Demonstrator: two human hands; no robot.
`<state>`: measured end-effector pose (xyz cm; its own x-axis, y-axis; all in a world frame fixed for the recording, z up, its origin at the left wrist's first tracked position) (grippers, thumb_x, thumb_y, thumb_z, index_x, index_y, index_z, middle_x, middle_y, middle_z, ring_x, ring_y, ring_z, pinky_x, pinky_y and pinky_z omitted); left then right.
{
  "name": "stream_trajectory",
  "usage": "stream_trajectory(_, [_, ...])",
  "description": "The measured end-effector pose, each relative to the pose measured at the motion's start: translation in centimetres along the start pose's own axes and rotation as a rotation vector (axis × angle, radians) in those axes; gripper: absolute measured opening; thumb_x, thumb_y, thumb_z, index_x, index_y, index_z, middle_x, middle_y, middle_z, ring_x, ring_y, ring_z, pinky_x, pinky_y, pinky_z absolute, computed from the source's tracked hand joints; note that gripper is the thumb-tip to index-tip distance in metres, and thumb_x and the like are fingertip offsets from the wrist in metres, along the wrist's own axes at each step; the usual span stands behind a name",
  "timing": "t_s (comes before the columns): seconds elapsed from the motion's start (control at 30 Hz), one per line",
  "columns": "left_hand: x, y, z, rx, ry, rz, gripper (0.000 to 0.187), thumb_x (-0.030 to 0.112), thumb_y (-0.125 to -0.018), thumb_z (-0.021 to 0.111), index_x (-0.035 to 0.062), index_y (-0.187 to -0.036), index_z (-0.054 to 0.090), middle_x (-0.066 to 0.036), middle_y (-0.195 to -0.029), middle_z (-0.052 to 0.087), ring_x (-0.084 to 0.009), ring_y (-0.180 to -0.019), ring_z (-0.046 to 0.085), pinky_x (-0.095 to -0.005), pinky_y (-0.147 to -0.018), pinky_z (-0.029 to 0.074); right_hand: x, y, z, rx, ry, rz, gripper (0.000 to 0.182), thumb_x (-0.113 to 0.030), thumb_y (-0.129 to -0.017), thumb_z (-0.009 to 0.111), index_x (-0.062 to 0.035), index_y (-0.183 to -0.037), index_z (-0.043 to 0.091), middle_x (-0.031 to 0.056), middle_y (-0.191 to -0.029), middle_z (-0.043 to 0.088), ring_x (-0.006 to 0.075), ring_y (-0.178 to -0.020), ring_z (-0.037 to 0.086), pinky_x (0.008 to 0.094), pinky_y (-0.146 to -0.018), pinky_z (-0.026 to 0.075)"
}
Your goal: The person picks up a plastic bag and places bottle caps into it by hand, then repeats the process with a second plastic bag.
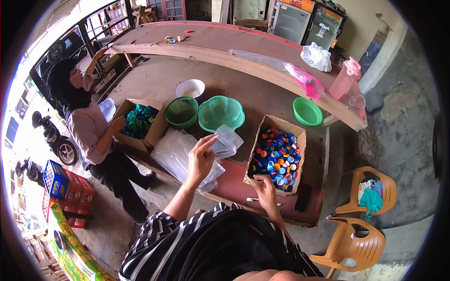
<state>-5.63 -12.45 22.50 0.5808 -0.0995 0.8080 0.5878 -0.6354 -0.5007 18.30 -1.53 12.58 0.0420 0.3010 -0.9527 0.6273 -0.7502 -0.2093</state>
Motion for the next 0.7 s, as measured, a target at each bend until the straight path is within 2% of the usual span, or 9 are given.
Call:
stream_trajectory(0.17, [-0.3, 1.5, 1.4, -0.045, -0.042, -0.062, 0.044, -0.009, -0.079, 0.054, 0.0029, -0.12, 0.065, -0.009, -0.127, 0.064, -0.014, -0.071, 0.062, -0.0254, -0.062, 0.048, 0.1, -2.0, -2.2, -0.14, 0.058, 0.002, 0.021, -0.001, -0.091, 0.065, -0.0007, -0.111, 0.061, 0.0051, -0.101, 0.059, 0.0097, -0.08, 0.061, 0.0253, -0.069, 0.05])
stream_trajectory(0.2, [-0.5, 1.8, 1.6, -0.039, -0.042, -0.066, 0.043, -0.009, -0.079, 0.055, 0.0025, -0.12, 0.065, -0.009, -0.127, 0.064, -0.0147, -0.073, 0.063, -0.0255, -0.062, 0.048, -0.6, -2.4, -2.8, -0.242, 0.011, 0.004, 0.025, -0.001, -0.09, 0.065, -0.0004, -0.115, 0.061, 0.007, -0.107, 0.06, 0.0113, -0.085, 0.063, 0.0258, -0.075, 0.052])
stream_trajectory(0.3, [-0.9, 2.1, 1.7, -0.027, -0.005, -0.105, 0.041, -0.008, -0.08, 0.056, 0.0023, -0.119, 0.065, -0.009, -0.127, 0.064, -0.0149, -0.074, 0.064, -0.026, -0.062, 0.049, -1.8, -2.1, -4.3, -0.699, -0.18, 0.215, 0.031, -0.001, -0.09, 0.066, -0.0008, -0.121, 0.06, 0.0105, -0.115, 0.061, 0.015, -0.093, 0.065, 0.0288, -0.082, 0.054])
stream_trajectory(0.33, [-1.0, 2.2, 1.7, -0.029, -0.033, -0.111, 0.04, -0.008, -0.081, 0.057, 0.0021, -0.119, 0.065, -0.009, -0.128, 0.064, -0.0151, -0.077, 0.064, -0.0262, -0.063, 0.049, -3.4, -1.8, -4.9, -0.837, -0.156, 0.14, 0.036, -0.002, -0.089, 0.065, -0.0015, -0.125, 0.059, 0.0117, -0.12, 0.061, 0.0179, -0.102, 0.064, 0.0313, -0.089, 0.053])
stream_trajectory(0.43, [-1.2, 2.3, 1.7, -0.002, -0.039, -0.106, 0.04, -0.008, -0.081, 0.058, 0.0023, -0.119, 0.065, -0.009, -0.128, 0.064, -0.0152, -0.079, 0.065, -0.0262, -0.063, 0.049, -8.5, -1.6, -5.7, -1.11, -0.061, -0.086, 0.037, -0.003, -0.088, 0.064, -0.0019, -0.125, 0.06, 0.0104, -0.119, 0.062, 0.0193, -0.108, 0.062, 0.0328, -0.093, 0.051])
stream_trajectory(0.47, [-1.2, 2.4, 1.7, 0.001, -0.053, -0.102, 0.04, -0.007, -0.082, 0.058, 0.0026, -0.119, 0.066, -0.009, -0.127, 0.064, -0.0151, -0.079, 0.064, -0.0261, -0.063, 0.048, -8.9, -1.2, -6.1, -1.117, -0.115, 0.024, 0.035, -0.002, -0.086, 0.064, -0.0014, -0.121, 0.061, 0.0106, -0.12, 0.062, 0.0225, -0.112, 0.06, 0.0338, -0.095, 0.049])
stream_trajectory(0.57, [-1.2, 2.5, 2.0, 0.009, -0.043, -0.128, 0.04, -0.007, -0.082, 0.058, 0.0028, -0.119, 0.066, -0.009, -0.127, 0.065, -0.0146, -0.079, 0.064, -0.0257, -0.063, 0.048, -9.3, -1.4, -6.9, -1.08, -0.079, -0.191, 0.03, -0.007, -0.085, 0.067, -0.001, -0.114, 0.062, 0.0116, -0.12, 0.061, 0.0269, -0.111, 0.06, 0.0363, -0.093, 0.048])
stream_trajectory(0.7, [-0.9, 2.7, 2.7, 0.002, -0.039, -0.161, 0.039, -0.007, -0.082, 0.059, 0.0026, -0.119, 0.066, -0.009, -0.127, 0.065, -0.0141, -0.077, 0.064, -0.0253, -0.062, 0.048, -10.4, -1.8, -8.3, -1.117, -0.245, -0.258, 0.028, -0.021, -0.085, 0.073, -0.0021, -0.102, 0.061, 0.0117, -0.113, 0.06, 0.0283, -0.104, 0.059, 0.0389, -0.089, 0.045])
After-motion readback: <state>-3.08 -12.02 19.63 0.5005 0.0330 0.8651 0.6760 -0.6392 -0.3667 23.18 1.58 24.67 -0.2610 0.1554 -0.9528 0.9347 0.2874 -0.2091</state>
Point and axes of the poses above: each hand's wrist, its own y-axis away from the middle knuckle, its own z-axis out of the palm, x = y × z, the point moved 2 cm from there along -y, towards the middle knuckle
